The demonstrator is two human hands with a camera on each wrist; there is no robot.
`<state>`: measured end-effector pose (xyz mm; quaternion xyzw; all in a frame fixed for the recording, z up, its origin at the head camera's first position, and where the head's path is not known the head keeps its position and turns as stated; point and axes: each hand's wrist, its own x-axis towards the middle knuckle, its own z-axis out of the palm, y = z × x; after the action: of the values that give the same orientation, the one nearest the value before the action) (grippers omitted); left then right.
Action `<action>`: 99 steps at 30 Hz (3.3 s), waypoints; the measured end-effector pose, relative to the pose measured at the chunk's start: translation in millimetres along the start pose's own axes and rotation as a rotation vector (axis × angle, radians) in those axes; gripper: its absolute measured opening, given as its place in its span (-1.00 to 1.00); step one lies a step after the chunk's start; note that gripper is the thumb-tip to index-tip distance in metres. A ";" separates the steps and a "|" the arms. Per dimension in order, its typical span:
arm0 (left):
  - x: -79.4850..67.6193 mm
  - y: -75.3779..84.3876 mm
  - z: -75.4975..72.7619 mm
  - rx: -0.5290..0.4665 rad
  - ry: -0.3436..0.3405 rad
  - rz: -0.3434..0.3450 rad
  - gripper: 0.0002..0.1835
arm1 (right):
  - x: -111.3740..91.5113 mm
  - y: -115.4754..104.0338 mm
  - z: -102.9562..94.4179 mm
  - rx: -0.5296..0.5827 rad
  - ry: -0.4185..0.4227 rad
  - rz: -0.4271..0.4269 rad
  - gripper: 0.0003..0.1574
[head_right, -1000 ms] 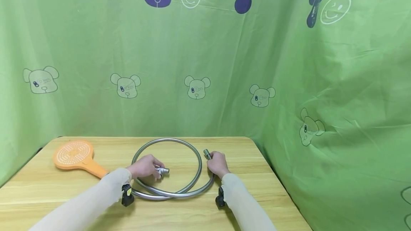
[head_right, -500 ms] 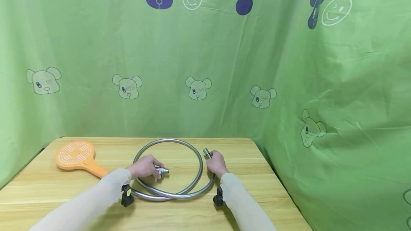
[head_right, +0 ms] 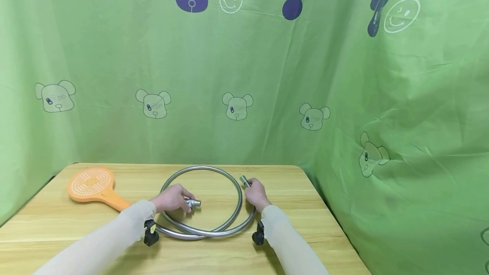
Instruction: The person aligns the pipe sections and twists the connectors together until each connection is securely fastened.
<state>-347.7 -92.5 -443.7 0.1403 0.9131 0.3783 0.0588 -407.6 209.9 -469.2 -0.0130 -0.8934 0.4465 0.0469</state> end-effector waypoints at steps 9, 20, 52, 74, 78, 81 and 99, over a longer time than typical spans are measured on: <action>1.3 -1.9 -1.6 0.011 0.001 -0.002 -0.63 | -2.0 -9.3 0.4 0.032 0.013 0.026 -0.59; 2.9 -4.4 -2.9 0.018 0.021 -0.005 -0.62 | 0.7 -10.2 -1.5 0.048 0.001 0.022 -0.59; 5.9 -2.3 -9.5 0.042 0.079 -0.021 -0.64 | -1.6 -30.1 12.0 -0.016 0.003 -0.128 -0.72; 9.2 -1.4 -16.0 -0.013 0.102 -0.046 -0.64 | -2.3 -45.8 20.9 -0.040 -0.120 -0.247 -0.77; 9.7 -2.4 -17.7 -0.014 0.117 -0.057 -0.63 | -2.3 -47.8 22.2 -0.052 -0.136 -0.255 -0.77; 10.4 -3.0 -19.0 -0.004 0.131 -0.072 -0.63 | -1.8 -49.2 23.6 -0.074 -0.150 -0.270 -0.76; 13.8 1.4 -24.2 0.011 0.136 -0.074 -0.65 | -2.9 -57.5 31.4 -0.112 -0.246 -0.354 -0.78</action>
<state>-365.7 -103.7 -425.7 0.0806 0.9217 0.3794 0.0096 -406.7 150.1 -442.2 0.1961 -0.9041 0.3793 0.0146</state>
